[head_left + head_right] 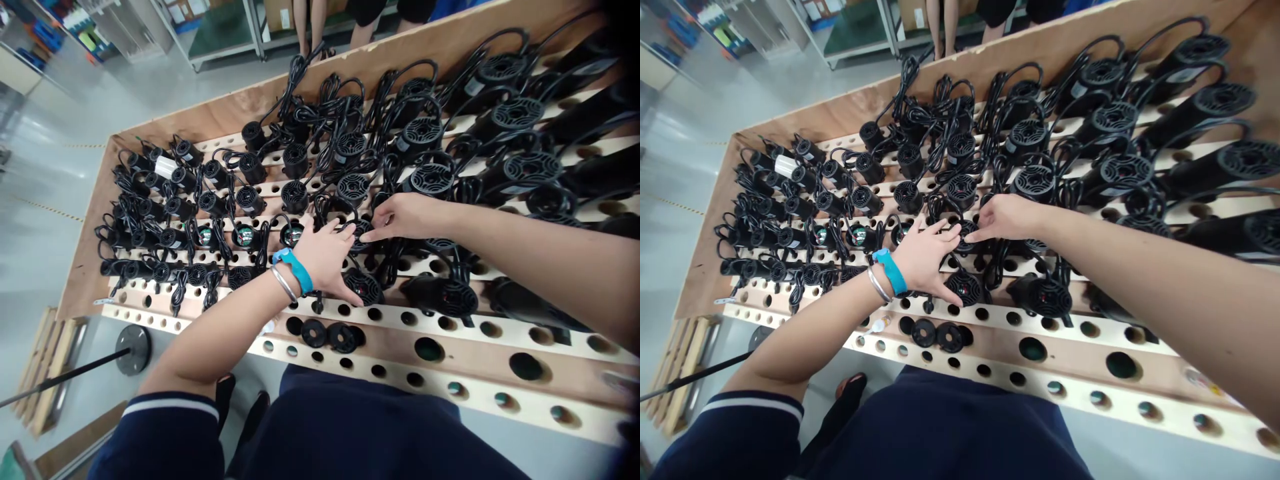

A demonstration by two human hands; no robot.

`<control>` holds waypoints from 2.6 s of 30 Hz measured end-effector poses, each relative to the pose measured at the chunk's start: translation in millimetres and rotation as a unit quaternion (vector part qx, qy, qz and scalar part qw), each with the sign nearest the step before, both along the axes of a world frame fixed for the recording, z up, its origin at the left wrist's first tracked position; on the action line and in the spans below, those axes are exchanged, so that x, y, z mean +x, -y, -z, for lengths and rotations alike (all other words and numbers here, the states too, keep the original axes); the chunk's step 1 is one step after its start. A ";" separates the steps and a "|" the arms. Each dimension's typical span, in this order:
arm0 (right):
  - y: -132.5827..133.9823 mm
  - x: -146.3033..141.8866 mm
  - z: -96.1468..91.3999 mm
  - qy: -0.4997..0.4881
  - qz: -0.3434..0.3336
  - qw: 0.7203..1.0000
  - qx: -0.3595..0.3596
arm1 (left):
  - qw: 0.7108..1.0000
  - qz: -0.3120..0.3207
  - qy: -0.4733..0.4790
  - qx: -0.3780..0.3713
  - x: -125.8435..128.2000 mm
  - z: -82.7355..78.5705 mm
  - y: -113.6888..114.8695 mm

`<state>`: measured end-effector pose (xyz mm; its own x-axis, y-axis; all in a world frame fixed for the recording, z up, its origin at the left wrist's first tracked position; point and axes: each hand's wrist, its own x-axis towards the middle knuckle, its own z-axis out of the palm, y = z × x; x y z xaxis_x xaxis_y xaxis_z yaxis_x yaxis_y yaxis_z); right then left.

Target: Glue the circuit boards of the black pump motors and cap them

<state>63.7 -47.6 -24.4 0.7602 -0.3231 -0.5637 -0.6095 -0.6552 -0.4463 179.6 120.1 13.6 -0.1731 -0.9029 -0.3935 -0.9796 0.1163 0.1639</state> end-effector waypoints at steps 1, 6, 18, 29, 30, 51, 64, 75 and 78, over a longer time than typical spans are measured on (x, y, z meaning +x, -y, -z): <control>-0.2 1.2 -1.6 -0.005 -0.006 1.000 0.000 | 1.000 0.000 0.007 -0.001 -1.6 -0.4 0.3; -2.6 4.3 -2.8 -0.023 -0.024 0.999 -0.022 | 1.000 0.011 0.027 -0.005 -9.3 0.3 3.4; -44.5 -30.4 -15.0 0.093 0.055 0.979 -0.175 | 0.999 0.014 0.039 0.009 -8.4 -4.9 0.1; -180.5 -107.0 30.1 0.324 -0.009 0.874 -0.363 | 0.998 -0.008 0.056 0.023 -12.8 0.1 5.3; -183.8 -104.0 31.2 0.315 -0.003 0.874 -0.370 | 0.998 -0.012 0.059 0.024 -14.4 0.0 5.9; -177.9 -139.0 22.8 0.306 0.133 0.849 -0.410 | 0.989 -0.058 0.129 0.045 -38.7 -13.6 17.3; -112.7 -68.4 20.6 0.291 0.031 0.882 -0.369 | 0.987 -0.077 0.121 0.066 -40.3 -16.5 16.9; -115.5 -27.4 13.4 0.269 -0.001 0.896 -0.355 | 0.994 -0.057 0.078 0.049 -30.9 -9.7 12.9; -117.7 -23.9 12.4 0.256 -0.001 0.898 -0.358 | 0.995 -0.052 0.071 0.041 -30.6 -9.9 10.4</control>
<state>39.7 70.1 -36.8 0.8619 -0.4611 0.2110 -0.4425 -0.8871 -0.1313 149.0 109.7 23.5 -0.0182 -0.8772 -0.4797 -0.9996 0.0053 0.0283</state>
